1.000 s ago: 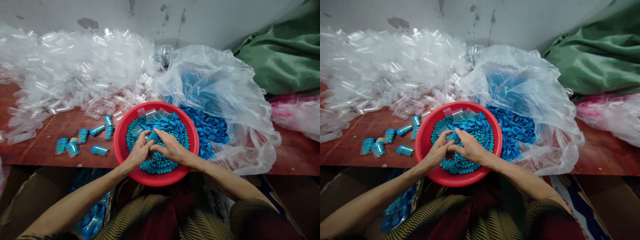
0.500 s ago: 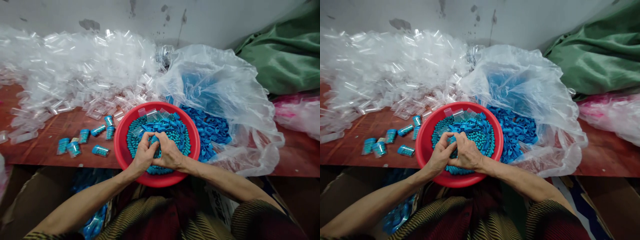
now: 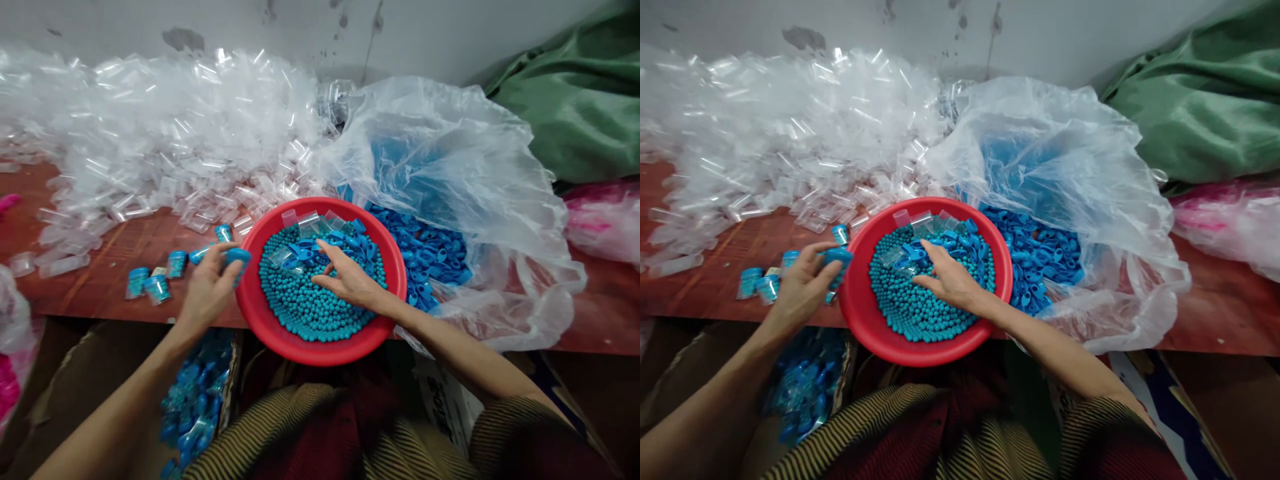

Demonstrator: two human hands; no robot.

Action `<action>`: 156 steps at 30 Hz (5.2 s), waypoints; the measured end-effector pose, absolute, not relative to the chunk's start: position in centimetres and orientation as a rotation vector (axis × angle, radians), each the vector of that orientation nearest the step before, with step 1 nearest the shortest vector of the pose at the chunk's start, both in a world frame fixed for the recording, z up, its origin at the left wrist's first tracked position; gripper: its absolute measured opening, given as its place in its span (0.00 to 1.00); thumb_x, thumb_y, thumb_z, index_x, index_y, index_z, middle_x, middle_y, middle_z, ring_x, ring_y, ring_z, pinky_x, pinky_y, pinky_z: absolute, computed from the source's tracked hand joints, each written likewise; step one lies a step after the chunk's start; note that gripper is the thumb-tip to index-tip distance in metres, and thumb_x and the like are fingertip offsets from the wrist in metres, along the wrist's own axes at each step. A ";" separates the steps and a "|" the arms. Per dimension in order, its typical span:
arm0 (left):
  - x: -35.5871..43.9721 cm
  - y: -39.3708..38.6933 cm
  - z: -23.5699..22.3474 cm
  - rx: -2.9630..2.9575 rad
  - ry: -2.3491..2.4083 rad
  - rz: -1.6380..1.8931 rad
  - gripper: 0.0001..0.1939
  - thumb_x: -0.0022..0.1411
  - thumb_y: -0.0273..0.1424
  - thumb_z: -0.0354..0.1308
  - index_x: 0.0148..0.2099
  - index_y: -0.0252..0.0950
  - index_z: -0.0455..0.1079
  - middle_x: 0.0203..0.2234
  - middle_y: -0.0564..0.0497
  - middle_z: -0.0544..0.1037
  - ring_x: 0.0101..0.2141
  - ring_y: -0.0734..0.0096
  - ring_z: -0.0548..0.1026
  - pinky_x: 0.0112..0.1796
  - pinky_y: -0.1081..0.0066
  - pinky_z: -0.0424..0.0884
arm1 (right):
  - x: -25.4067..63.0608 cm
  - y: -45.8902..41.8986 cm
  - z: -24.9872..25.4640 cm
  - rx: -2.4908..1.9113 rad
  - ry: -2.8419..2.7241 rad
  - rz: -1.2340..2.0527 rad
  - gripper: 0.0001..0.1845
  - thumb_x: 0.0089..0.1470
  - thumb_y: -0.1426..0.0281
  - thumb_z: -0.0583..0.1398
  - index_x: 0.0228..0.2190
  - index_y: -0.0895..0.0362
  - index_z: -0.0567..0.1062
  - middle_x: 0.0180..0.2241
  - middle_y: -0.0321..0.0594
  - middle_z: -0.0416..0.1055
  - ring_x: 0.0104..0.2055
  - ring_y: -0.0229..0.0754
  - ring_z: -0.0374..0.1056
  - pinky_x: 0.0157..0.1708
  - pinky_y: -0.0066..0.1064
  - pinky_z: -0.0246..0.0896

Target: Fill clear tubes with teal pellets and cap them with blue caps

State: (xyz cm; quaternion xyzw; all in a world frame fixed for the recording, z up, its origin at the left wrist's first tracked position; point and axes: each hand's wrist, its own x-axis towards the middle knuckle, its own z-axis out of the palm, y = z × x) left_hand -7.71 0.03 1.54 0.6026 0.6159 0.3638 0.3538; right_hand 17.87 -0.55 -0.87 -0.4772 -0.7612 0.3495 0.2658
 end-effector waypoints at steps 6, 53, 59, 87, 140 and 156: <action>-11.1 -0.1 1.9 2.269 2.233 0.659 0.19 0.61 0.34 0.49 0.52 0.32 0.67 0.37 0.42 0.74 0.38 0.57 0.70 0.39 0.61 0.65 | 20.3 -0.2 -1.5 -1.460 -2.225 0.870 0.15 0.56 0.68 0.56 0.44 0.58 0.73 0.40 0.45 0.75 0.41 0.44 0.70 0.42 0.36 0.61; 7.9 3.2 -6.4 2.034 1.221 -0.218 0.11 0.44 0.26 0.58 0.34 0.33 0.67 0.31 0.44 0.74 0.38 0.54 0.73 0.37 0.64 0.66 | 22.6 -1.2 1.6 -2.021 -2.827 0.435 0.15 0.57 0.79 0.48 0.33 0.65 0.75 0.33 0.55 0.76 0.35 0.50 0.73 0.26 0.33 0.57; 6.5 3.4 -5.5 1.592 1.136 0.040 0.14 0.41 0.30 0.61 0.33 0.34 0.65 0.26 0.54 0.72 0.31 0.67 0.72 0.32 0.70 0.68 | 22.6 -0.6 -0.1 -1.845 -2.798 0.457 0.17 0.54 0.68 0.56 0.44 0.63 0.68 0.41 0.51 0.74 0.41 0.51 0.71 0.31 0.32 0.59; 2.8 2.1 -1.9 0.974 1.061 0.418 0.20 0.45 0.33 0.66 0.39 0.35 0.65 0.24 0.57 0.71 0.24 0.79 0.71 0.26 0.77 0.67 | 23.1 1.4 -1.8 -1.407 -1.816 1.347 0.12 0.54 0.66 0.55 0.39 0.59 0.66 0.20 0.27 0.60 0.20 0.33 0.59 0.22 0.25 0.54; 1.6 -1.5 -0.5 1.222 1.042 0.557 0.28 0.52 0.31 0.55 0.56 0.39 0.54 0.25 0.57 0.67 0.14 0.80 0.65 0.13 0.77 0.59 | 18.8 -2.1 0.2 -1.372 -1.791 1.455 0.16 0.59 0.63 0.49 0.23 0.56 0.65 0.18 0.30 0.62 0.16 0.31 0.59 0.19 0.24 0.56; 1.4 -1.5 -0.7 1.210 0.886 0.572 0.20 0.55 0.34 0.57 0.48 0.36 0.58 0.22 0.59 0.68 0.12 0.85 0.62 0.13 0.81 0.56 | 18.8 -2.6 0.5 -1.108 -1.178 2.030 0.20 0.47 0.54 0.61 0.29 0.58 0.67 0.22 0.31 0.68 0.17 0.30 0.63 0.17 0.24 0.66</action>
